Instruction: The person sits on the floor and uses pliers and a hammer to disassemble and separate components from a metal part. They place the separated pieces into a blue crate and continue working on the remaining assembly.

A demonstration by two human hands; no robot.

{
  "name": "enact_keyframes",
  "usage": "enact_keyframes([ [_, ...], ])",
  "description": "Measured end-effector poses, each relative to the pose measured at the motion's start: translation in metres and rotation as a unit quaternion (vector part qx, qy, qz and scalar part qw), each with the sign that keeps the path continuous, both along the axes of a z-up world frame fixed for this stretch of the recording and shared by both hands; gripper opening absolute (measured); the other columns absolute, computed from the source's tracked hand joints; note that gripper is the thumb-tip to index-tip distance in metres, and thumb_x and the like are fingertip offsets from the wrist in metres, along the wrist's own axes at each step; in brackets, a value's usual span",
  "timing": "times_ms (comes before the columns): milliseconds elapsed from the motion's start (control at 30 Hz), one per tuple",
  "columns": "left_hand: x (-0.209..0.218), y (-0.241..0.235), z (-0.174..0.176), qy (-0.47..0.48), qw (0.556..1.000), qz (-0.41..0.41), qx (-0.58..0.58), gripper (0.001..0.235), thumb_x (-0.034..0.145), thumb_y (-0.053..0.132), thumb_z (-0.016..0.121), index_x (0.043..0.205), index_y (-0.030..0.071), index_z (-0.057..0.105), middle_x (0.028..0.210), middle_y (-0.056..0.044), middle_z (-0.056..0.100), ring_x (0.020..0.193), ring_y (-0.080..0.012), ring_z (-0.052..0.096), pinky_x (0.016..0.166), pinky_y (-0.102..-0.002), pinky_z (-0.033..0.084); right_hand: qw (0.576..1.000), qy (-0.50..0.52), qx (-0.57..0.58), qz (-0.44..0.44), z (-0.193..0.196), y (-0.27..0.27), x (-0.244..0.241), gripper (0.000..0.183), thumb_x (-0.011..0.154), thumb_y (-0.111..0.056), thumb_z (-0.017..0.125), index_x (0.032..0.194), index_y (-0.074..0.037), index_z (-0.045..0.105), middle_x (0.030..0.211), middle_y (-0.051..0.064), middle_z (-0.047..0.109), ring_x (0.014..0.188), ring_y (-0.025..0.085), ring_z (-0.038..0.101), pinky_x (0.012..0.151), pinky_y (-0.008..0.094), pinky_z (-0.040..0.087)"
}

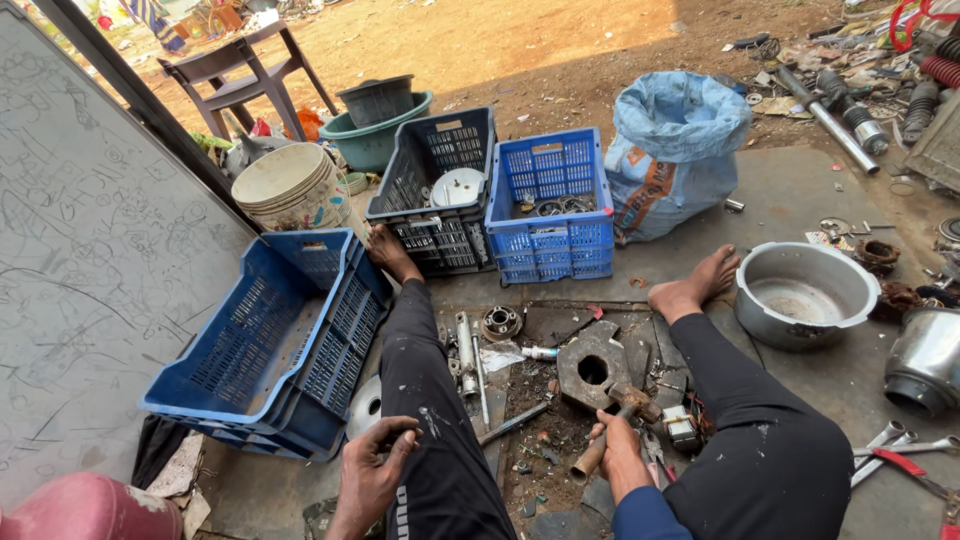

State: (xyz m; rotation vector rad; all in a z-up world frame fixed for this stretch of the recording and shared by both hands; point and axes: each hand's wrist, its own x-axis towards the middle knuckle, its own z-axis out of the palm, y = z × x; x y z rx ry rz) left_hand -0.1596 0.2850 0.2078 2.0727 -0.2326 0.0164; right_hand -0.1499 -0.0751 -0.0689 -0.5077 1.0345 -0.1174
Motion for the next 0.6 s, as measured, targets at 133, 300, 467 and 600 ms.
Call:
enact_keyframes([
  [133, 0.002, -0.003, -0.006, 0.023, 1.0, -0.001, 0.012, 0.02, 0.091, 0.015, 0.07, 0.105, 0.002, 0.078, 0.084, -0.009, 0.082, 0.078, -0.0136, 0.077, 0.072, -0.03, 0.062, 1.0, 0.0, 0.0, -0.012, 0.005, -0.002, 0.015, 0.018, 0.093, -0.009, 0.068, 0.104, -0.003, 0.054, 0.071, 0.004, 0.054, 0.053, 0.014, 0.051, 0.048, 0.03, 0.042],
  [300, 0.002, 0.001, -0.018, 0.012, 0.995, -0.041, -0.088, 0.023, 0.092, 0.013, 0.07, 0.107, -0.002, 0.075, 0.087, -0.011, 0.081, 0.079, -0.0152, 0.076, 0.074, -0.03, 0.061, 0.999, -0.01, 0.018, -0.049, 0.003, 0.006, 0.014, 0.017, 0.093, -0.005, 0.067, 0.104, 0.001, 0.054, 0.072, 0.005, 0.055, 0.053, 0.016, 0.053, 0.049, 0.031, 0.046],
  [467, 0.005, 0.003, -0.024, 0.041, 0.996, -0.025, -0.074, 0.022, 0.092, 0.014, 0.069, 0.106, -0.002, 0.076, 0.086, -0.01, 0.082, 0.08, -0.016, 0.077, 0.074, -0.031, 0.063, 0.999, 0.008, -0.014, -0.029, 0.007, 0.006, 0.023, 0.018, 0.092, -0.007, 0.067, 0.105, 0.0, 0.057, 0.069, 0.006, 0.054, 0.051, 0.018, 0.051, 0.048, 0.032, 0.042],
  [600, -0.002, 0.005, -0.027, 0.015, 0.99, -0.056, -0.126, 0.022, 0.094, 0.012, 0.067, 0.108, -0.004, 0.074, 0.089, -0.013, 0.08, 0.083, -0.0176, 0.076, 0.075, -0.032, 0.062, 0.999, 0.01, -0.02, -0.045, 0.002, 0.011, 0.016, 0.021, 0.092, -0.003, 0.067, 0.107, 0.005, 0.055, 0.071, 0.006, 0.055, 0.052, 0.017, 0.052, 0.048, 0.03, 0.045],
])
